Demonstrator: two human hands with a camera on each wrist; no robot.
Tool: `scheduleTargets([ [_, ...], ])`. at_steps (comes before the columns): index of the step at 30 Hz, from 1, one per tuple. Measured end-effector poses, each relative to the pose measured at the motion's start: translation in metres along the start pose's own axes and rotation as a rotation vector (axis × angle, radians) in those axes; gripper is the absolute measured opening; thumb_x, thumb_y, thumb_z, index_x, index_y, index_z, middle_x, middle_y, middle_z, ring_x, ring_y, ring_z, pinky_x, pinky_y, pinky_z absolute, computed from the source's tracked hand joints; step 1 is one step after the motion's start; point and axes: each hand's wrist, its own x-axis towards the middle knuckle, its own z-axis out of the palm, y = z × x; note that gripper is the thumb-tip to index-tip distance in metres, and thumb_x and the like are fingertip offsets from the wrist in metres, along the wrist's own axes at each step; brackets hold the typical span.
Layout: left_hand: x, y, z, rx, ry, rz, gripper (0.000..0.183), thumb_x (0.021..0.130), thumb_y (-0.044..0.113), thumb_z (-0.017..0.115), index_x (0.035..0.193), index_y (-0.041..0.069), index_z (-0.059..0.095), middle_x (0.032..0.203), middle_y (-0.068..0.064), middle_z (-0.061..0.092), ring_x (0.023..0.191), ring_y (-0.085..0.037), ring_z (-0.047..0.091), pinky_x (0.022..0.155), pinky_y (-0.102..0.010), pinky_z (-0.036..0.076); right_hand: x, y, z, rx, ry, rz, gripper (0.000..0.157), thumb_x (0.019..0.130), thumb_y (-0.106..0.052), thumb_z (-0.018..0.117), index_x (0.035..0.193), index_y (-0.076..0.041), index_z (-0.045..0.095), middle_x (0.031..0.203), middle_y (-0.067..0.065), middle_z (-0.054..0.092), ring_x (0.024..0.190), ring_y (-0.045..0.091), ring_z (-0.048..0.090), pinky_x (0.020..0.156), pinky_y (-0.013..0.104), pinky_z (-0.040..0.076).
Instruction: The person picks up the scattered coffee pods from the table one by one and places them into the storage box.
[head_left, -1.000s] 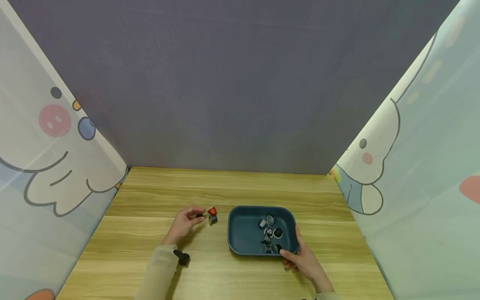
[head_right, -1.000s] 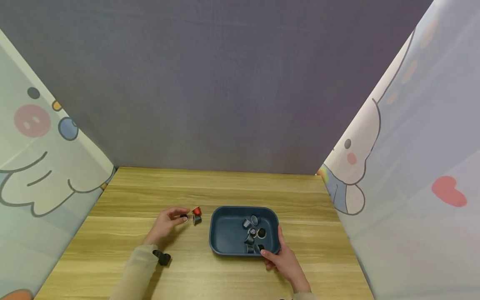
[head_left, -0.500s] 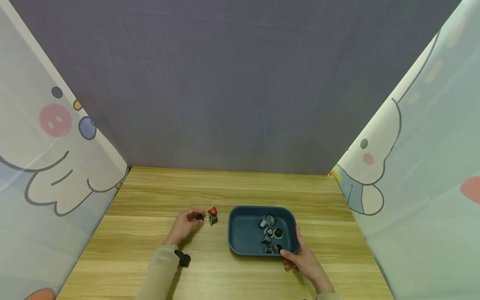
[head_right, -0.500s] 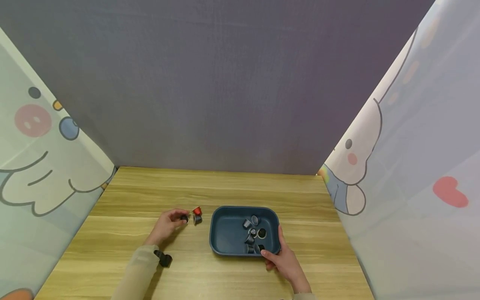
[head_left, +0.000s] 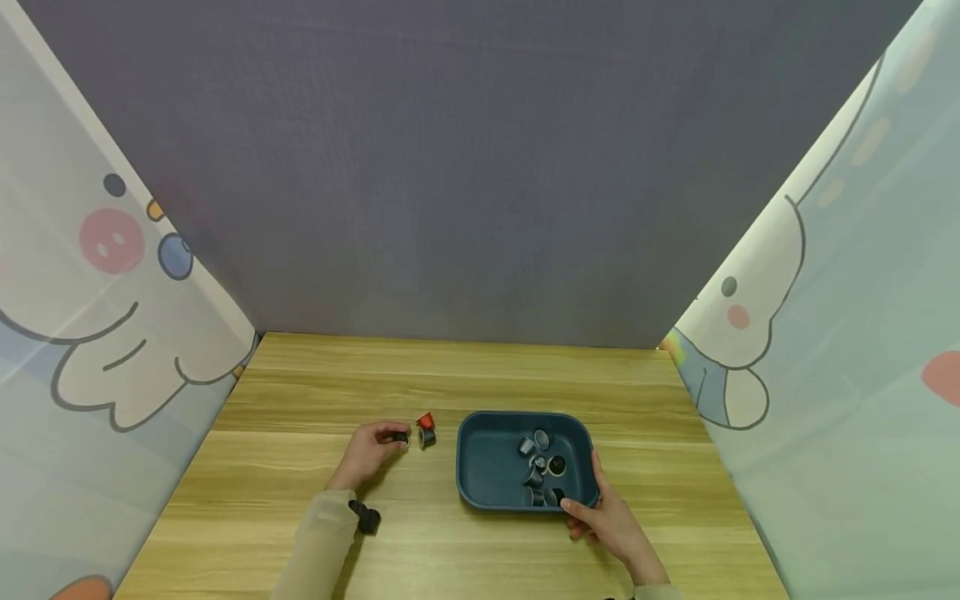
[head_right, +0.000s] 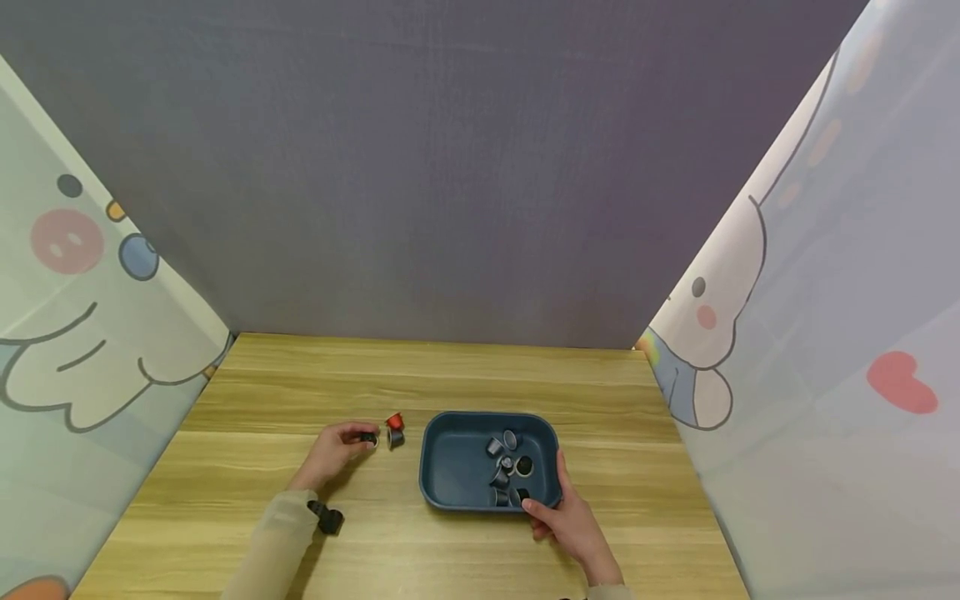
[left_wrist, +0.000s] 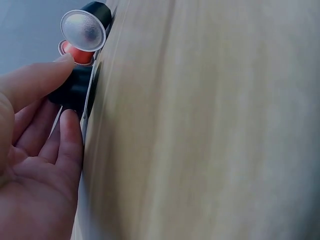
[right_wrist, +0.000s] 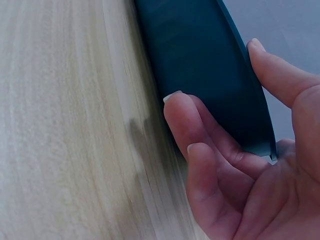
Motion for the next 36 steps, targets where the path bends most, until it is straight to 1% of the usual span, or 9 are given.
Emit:
scheduleTargets([
  [7, -0.001, 0.001, 0.0, -0.004, 0.006, -0.042, 0.024, 0.081, 0.003, 0.081, 0.104, 0.011, 0.078, 0.111, -0.006, 0.072, 0.097, -0.021, 0.067, 0.083, -0.03, 0.055, 0.0, -0.002, -0.001, -0.011, 0.0, -0.001, 0.106, 0.095, -0.026, 0.071, 0.159, -0.024, -0.014, 0.078, 0.018, 0.071, 0.066, 0.035, 0.07, 0.051, 0.034, 0.048],
  [11, -0.002, 0.003, -0.001, 0.0, 0.002, -0.054, 0.024, 0.082, 0.006, 0.081, 0.106, 0.01, 0.078, 0.112, -0.007, 0.071, 0.097, -0.021, 0.066, 0.083, -0.033, 0.055, 0.0, -0.001, -0.001, -0.006, -0.006, -0.004, 0.107, 0.095, -0.026, 0.071, 0.159, -0.024, -0.014, 0.078, 0.019, 0.071, 0.066, 0.036, 0.07, 0.051, 0.034, 0.049],
  [14, -0.003, 0.006, -0.002, -0.011, -0.001, -0.052, 0.024, 0.083, 0.006, 0.08, 0.107, 0.008, 0.077, 0.112, -0.008, 0.071, 0.096, -0.022, 0.067, 0.082, -0.032, 0.056, 0.0, 0.0, 0.0, -0.005, -0.005, -0.005, 0.107, 0.095, -0.027, 0.071, 0.159, -0.025, -0.015, 0.078, 0.019, 0.071, 0.066, 0.035, 0.07, 0.05, 0.034, 0.049],
  [17, -0.003, 0.01, -0.003, -0.031, -0.003, -0.047, 0.025, 0.084, 0.005, 0.08, 0.108, 0.006, 0.077, 0.11, -0.01, 0.071, 0.094, -0.023, 0.068, 0.079, -0.031, 0.056, 0.001, 0.001, 0.0, -0.01, -0.001, -0.003, 0.108, 0.094, -0.028, 0.072, 0.159, -0.025, -0.015, 0.077, 0.018, 0.071, 0.065, 0.035, 0.07, 0.051, 0.034, 0.049],
  [22, -0.004, 0.019, -0.005, -0.02, 0.002, -0.052, 0.027, 0.083, 0.006, 0.08, 0.109, 0.009, 0.077, 0.109, -0.006, 0.072, 0.093, -0.02, 0.068, 0.077, -0.027, 0.055, 0.001, 0.001, 0.001, -0.016, 0.006, -0.002, 0.108, 0.094, -0.028, 0.072, 0.159, -0.026, -0.014, 0.077, 0.017, 0.071, 0.065, 0.033, 0.07, 0.051, 0.034, 0.049],
  [27, -0.003, 0.029, -0.006, 0.025, -0.011, -0.011, 0.026, 0.083, 0.011, 0.081, 0.109, 0.01, 0.077, 0.107, -0.005, 0.072, 0.091, -0.019, 0.067, 0.078, -0.029, 0.054, 0.001, 0.001, 0.001, -0.016, 0.005, 0.001, 0.108, 0.094, -0.028, 0.072, 0.159, -0.026, -0.014, 0.077, 0.017, 0.071, 0.065, 0.033, 0.071, 0.051, 0.035, 0.05],
  [31, -0.001, 0.036, -0.007, 0.024, -0.032, 0.034, 0.028, 0.082, 0.013, 0.083, 0.109, 0.009, 0.077, 0.109, -0.004, 0.072, 0.094, -0.02, 0.067, 0.081, -0.029, 0.054, 0.001, 0.0, 0.0, -0.019, 0.01, 0.001, 0.107, 0.094, -0.027, 0.072, 0.159, -0.026, -0.013, 0.076, 0.016, 0.071, 0.065, 0.033, 0.071, 0.051, 0.035, 0.05],
  [36, -0.001, 0.046, -0.006, 0.018, -0.059, 0.087, 0.03, 0.083, 0.013, 0.082, 0.112, 0.006, 0.076, 0.113, -0.004, 0.071, 0.099, -0.023, 0.068, 0.084, -0.031, 0.055, 0.002, 0.0, 0.0, -0.021, 0.018, 0.002, 0.107, 0.094, -0.027, 0.072, 0.16, -0.026, -0.012, 0.076, 0.017, 0.071, 0.065, 0.034, 0.071, 0.051, 0.035, 0.05],
])
